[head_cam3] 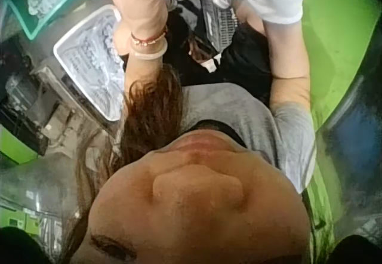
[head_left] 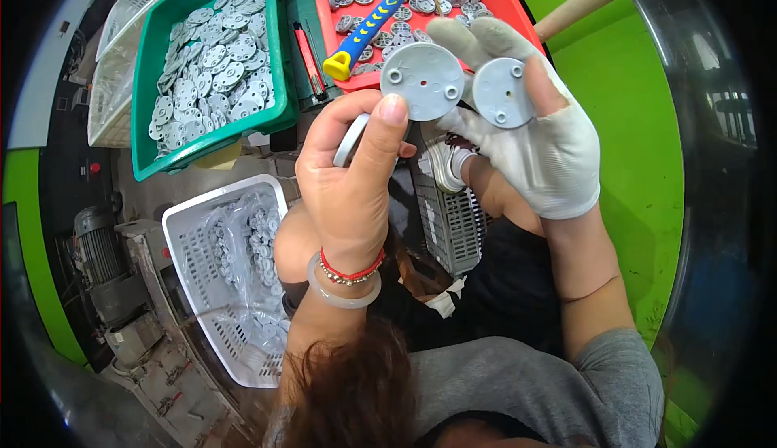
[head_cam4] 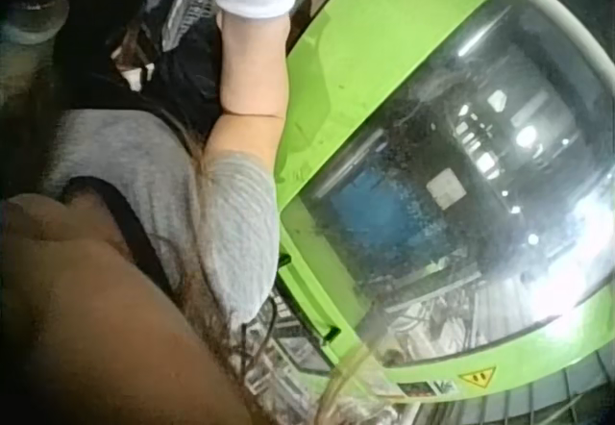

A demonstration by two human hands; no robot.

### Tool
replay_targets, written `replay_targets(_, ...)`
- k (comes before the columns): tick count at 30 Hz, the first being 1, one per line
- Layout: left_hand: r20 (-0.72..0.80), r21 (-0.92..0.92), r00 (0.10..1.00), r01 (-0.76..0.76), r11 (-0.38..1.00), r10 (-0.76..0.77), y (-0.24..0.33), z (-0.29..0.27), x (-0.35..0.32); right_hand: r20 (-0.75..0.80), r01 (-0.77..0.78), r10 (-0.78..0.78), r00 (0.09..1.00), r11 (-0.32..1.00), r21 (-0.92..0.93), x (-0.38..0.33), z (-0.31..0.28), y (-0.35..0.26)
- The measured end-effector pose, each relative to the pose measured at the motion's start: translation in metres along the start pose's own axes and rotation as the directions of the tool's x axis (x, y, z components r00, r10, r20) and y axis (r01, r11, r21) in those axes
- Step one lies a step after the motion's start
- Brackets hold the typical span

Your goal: Inspect electronic components and place them into an injection molding machine for assembly.

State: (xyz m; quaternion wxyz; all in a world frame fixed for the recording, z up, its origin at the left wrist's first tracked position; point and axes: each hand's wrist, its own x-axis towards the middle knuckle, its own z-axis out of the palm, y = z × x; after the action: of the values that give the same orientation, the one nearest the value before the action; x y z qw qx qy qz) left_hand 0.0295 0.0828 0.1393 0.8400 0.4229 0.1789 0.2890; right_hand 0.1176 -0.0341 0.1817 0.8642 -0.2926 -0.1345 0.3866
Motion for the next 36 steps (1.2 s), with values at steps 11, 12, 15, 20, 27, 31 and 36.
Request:
replay_targets(11, 0.021, 0.018, 0.999, 0.046, 0.999, -0.047, -0.007, 0.004, -0.002, -0.251, -0.121, -0.073, 0.965, 0.728, -0.675, -0.003, 0.007, 0.003)
replay_targets(12, 0.023, 0.019, 0.999, 0.047, 0.999, -0.047, -0.008, 0.003, -0.002, -0.266, -0.122, -0.087, 0.960, 0.725, -0.678, -0.003, 0.008, 0.002)
replay_targets(15, 0.087, 0.026, 0.996, 0.022, 0.999, -0.024, -0.009, 0.000, 0.000, -0.237, -0.083, -0.129, 0.963, 0.696, -0.714, -0.004, 0.010, 0.003)
replay_targets(20, 0.142, -0.528, 0.962, 0.273, 0.804, -0.233, -0.002, 0.006, 0.007, -0.286, -0.284, 0.115, 0.951, 0.687, -0.669, -0.005, 0.004, 0.004)
replay_targets(27, 0.055, -0.624, 0.954, 0.264, 0.735, -0.295, -0.018, 0.002, 0.007, -0.181, 0.049, -0.284, 0.941, 0.646, -0.762, 0.002, -0.001, 0.023)
replay_targets(31, 0.207, -0.568, 0.924, 0.380, 0.730, -0.321, -0.016, -0.001, 0.004, -0.103, 0.145, -0.285, 0.953, 0.727, -0.671, 0.011, 0.004, 0.023)
replay_targets(36, 0.205, -0.418, 0.923, 0.383, 0.824, -0.325, -0.012, 0.006, -0.001, 0.159, 0.277, -0.246, 0.956, 0.586, -0.762, 0.030, -0.009, 0.036)
